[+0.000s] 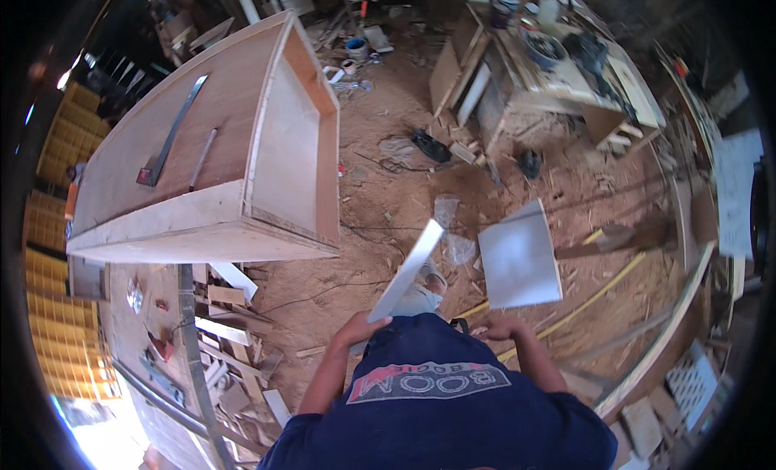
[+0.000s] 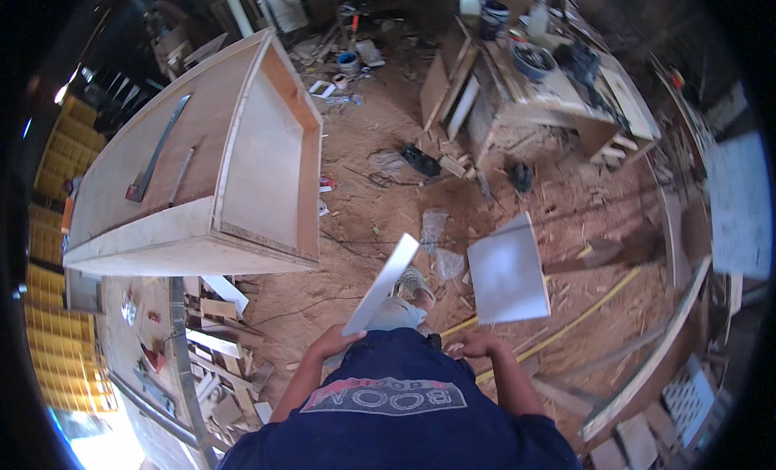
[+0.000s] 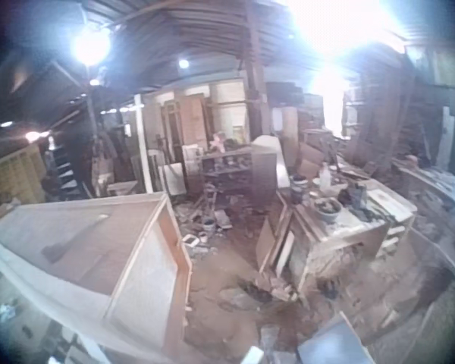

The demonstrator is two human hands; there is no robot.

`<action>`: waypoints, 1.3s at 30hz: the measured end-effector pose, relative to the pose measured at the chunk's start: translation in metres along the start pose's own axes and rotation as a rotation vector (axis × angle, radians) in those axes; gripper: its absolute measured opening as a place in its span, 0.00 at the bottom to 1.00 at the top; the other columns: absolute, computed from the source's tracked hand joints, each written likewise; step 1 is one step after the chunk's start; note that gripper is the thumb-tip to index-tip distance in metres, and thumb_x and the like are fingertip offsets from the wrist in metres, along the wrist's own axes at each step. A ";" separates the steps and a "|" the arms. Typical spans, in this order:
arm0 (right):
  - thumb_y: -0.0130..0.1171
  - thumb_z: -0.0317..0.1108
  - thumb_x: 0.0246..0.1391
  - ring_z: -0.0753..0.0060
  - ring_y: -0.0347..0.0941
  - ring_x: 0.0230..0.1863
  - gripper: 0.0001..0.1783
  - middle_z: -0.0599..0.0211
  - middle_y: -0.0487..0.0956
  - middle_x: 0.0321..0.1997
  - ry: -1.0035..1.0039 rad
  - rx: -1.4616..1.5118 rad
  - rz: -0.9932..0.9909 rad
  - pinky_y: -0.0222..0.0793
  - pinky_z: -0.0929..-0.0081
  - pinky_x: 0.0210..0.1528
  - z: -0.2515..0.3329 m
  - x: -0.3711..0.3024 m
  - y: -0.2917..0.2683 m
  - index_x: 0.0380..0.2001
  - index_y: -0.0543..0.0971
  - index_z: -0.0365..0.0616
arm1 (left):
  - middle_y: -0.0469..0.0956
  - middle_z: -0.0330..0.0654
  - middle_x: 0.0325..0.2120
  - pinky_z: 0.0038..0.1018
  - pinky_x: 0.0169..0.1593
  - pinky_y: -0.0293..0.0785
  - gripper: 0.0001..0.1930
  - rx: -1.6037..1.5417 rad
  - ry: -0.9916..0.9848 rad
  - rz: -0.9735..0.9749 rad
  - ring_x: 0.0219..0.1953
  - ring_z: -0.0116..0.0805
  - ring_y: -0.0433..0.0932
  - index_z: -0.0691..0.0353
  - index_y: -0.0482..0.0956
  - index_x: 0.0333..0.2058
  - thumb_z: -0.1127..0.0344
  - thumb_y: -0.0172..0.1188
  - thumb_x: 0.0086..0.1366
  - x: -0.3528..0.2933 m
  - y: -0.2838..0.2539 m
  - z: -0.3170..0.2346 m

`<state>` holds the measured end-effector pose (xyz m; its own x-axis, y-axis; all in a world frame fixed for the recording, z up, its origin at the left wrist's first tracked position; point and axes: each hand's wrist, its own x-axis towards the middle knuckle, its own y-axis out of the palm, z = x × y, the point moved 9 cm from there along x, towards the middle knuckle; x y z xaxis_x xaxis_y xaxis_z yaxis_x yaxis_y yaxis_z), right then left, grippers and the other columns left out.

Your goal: The person measures a wooden board with a square, marks it with a pencil, saws it by hand, and then drills holes into the side of a wooden cabinet using a power drill.

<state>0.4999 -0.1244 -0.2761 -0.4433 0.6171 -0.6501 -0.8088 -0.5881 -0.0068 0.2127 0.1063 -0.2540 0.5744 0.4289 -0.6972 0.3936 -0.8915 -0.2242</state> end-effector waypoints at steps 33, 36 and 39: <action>0.66 0.45 0.56 0.52 0.80 0.60 0.21 0.62 0.87 0.55 -0.133 -0.856 0.059 0.71 0.53 0.66 0.192 0.308 -0.429 0.54 0.87 0.59 | 0.87 0.58 0.36 0.42 0.44 0.83 0.23 0.095 -0.169 -0.378 0.40 0.53 0.89 0.64 0.89 0.42 0.52 0.74 0.55 0.293 -0.163 -0.093; 0.60 0.47 0.66 0.61 0.80 0.57 0.22 0.61 0.85 0.56 -0.382 -0.571 0.313 0.72 0.59 0.66 0.087 0.380 -0.454 0.57 0.85 0.49 | 0.88 0.54 0.34 0.40 0.42 0.83 0.23 0.104 -0.130 -0.305 0.37 0.49 0.90 0.63 0.89 0.42 0.50 0.74 0.56 0.330 -0.185 -0.136; 0.62 0.49 0.66 0.62 0.78 0.55 0.23 0.58 0.82 0.55 -0.572 -0.342 0.331 0.70 0.57 0.63 0.152 0.375 -0.506 0.57 0.83 0.46 | 0.89 0.50 0.33 0.37 0.40 0.84 0.20 -0.007 -0.158 -0.293 0.34 0.41 0.90 0.64 0.90 0.41 0.53 0.72 0.59 0.373 -0.224 -0.156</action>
<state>0.6840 0.4834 -0.4009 -0.8503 0.5004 -0.1630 -0.4741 -0.8628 -0.1757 0.4504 0.4888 -0.3572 0.3178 0.6381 -0.7013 0.5309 -0.7326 -0.4260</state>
